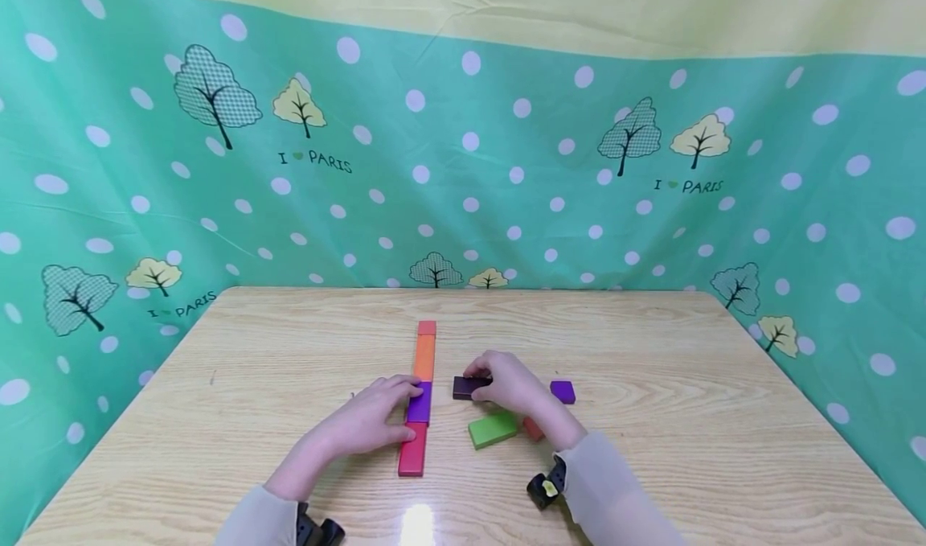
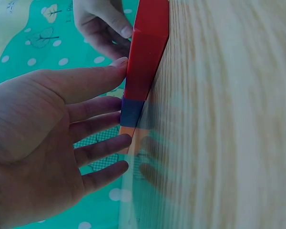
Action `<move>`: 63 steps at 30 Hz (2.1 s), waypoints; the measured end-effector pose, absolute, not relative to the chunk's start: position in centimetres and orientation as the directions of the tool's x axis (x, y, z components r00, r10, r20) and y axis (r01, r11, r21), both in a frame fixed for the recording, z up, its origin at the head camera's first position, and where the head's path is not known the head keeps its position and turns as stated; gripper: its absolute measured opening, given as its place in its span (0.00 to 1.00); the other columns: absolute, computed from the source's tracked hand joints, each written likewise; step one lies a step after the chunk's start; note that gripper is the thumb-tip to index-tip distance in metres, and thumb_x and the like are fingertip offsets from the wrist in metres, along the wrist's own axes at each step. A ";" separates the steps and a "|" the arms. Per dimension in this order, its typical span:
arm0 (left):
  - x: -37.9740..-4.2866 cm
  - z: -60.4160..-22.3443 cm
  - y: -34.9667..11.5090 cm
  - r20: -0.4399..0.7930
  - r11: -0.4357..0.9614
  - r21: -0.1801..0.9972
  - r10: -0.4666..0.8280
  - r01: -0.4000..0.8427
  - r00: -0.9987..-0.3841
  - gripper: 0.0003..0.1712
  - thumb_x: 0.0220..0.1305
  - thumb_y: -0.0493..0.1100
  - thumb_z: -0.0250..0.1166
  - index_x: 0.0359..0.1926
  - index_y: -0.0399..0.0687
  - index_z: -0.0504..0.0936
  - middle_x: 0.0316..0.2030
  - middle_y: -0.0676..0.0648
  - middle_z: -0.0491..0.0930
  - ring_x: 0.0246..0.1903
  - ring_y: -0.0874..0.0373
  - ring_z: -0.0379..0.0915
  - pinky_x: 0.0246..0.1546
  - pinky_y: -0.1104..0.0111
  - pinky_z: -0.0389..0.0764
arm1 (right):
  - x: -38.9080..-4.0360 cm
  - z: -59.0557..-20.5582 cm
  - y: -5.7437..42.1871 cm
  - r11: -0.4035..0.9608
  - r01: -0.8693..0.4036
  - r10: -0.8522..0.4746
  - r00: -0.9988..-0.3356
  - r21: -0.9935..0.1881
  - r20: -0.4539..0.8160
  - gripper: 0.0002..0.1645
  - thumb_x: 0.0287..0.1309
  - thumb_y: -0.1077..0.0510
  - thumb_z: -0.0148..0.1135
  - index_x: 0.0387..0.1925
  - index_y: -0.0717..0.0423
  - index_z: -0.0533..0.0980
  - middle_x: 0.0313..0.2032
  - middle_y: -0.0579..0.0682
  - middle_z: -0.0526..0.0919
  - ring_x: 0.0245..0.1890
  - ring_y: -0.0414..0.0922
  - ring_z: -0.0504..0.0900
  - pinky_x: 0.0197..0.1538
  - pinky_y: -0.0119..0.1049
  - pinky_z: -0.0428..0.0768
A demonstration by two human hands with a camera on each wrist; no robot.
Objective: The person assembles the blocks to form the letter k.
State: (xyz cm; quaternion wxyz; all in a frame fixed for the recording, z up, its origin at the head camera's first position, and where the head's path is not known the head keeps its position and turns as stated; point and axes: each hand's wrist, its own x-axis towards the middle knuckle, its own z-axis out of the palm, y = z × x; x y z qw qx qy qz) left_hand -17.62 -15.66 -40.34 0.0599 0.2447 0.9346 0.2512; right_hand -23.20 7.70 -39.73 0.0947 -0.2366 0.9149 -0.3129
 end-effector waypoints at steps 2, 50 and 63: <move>-17.6 -40.3 -15.7 0.009 0.754 0.501 0.487 0.426 -0.873 0.30 0.53 0.47 0.66 0.56 0.40 0.71 0.60 0.43 0.66 0.60 0.44 0.60 0.60 0.52 0.64 | -23.2 -39.8 7.7 0.698 -0.375 -0.488 -0.873 -0.611 -0.021 0.15 0.48 0.63 0.66 0.41 0.55 0.80 0.39 0.49 0.79 0.42 0.46 0.76 0.49 0.43 0.75; -17.5 -40.2 -15.6 0.004 0.761 0.515 0.458 0.394 -0.889 0.31 0.51 0.48 0.67 0.56 0.40 0.72 0.60 0.44 0.66 0.60 0.44 0.60 0.59 0.51 0.65 | -23.5 -40.0 5.7 0.695 -0.439 -0.535 -0.845 -0.569 -0.002 0.16 0.48 0.69 0.62 0.41 0.55 0.80 0.41 0.49 0.81 0.48 0.48 0.76 0.54 0.43 0.73; -17.5 -40.2 -15.6 0.004 0.762 0.514 0.457 0.393 -0.890 0.32 0.51 0.48 0.68 0.56 0.40 0.72 0.60 0.44 0.67 0.60 0.44 0.60 0.59 0.51 0.65 | -23.6 -40.0 5.3 0.702 -0.457 -0.547 -0.837 -0.546 -0.002 0.17 0.49 0.71 0.60 0.42 0.55 0.80 0.42 0.50 0.80 0.48 0.48 0.76 0.55 0.42 0.73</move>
